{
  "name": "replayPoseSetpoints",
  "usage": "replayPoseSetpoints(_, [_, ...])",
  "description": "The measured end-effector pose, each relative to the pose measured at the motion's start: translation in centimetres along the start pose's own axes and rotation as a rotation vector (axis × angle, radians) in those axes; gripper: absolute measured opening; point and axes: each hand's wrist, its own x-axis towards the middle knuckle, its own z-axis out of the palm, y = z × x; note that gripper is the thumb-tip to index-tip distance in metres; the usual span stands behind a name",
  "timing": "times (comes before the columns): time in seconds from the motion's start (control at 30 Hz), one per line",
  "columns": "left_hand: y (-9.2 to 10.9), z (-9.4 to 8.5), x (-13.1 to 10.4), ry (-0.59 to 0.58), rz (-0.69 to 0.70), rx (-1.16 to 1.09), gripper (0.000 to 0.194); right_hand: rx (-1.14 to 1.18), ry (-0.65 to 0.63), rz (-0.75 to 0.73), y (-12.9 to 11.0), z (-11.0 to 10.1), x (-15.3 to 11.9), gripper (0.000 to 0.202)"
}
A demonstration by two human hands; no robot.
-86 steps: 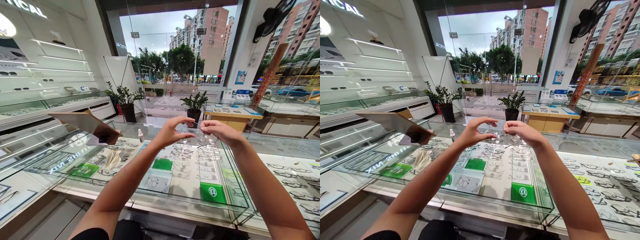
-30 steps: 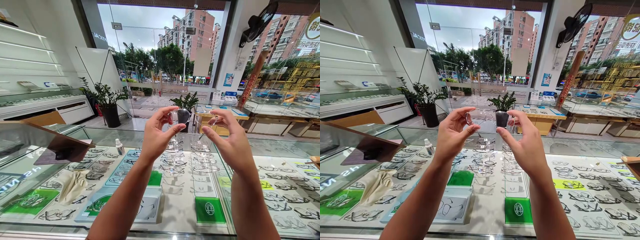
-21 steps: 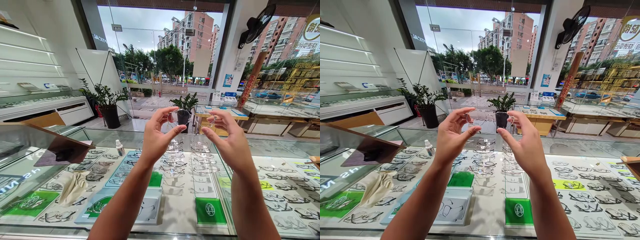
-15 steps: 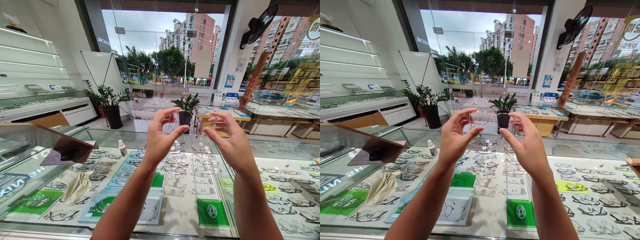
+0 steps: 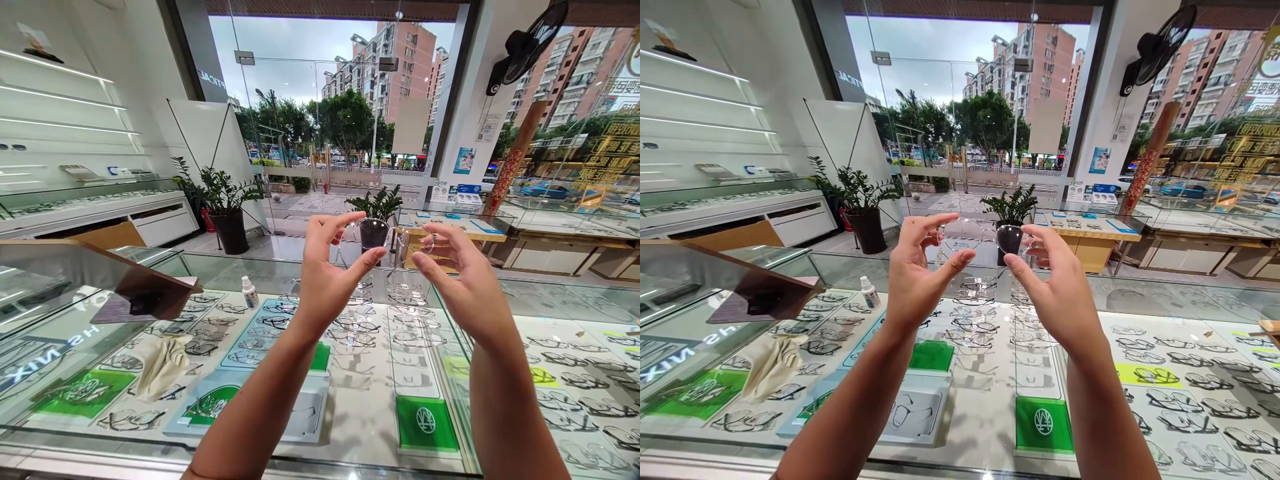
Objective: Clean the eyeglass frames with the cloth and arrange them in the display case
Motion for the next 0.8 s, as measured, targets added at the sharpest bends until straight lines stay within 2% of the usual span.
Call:
replayPoseSetpoints(0.2, [-0.04,0.19,-0.12,-0.016,-0.021,0.029,0.05,-0.046,0.054,-0.023,-0.31,0.12,-0.08,0.049])
replayPoseSetpoints(0.47, [-0.11,0.45,-0.3,-0.047,-0.132,0.045,0.05,-0.147,0.139,-0.079,-0.65,0.3,-0.17,0.047])
replayPoseSetpoints(0.8, [0.17,0.59,-0.42,-0.029,-0.16,0.055,0.049,-0.174,0.132,-0.08,-0.72,0.36,-0.21,0.046])
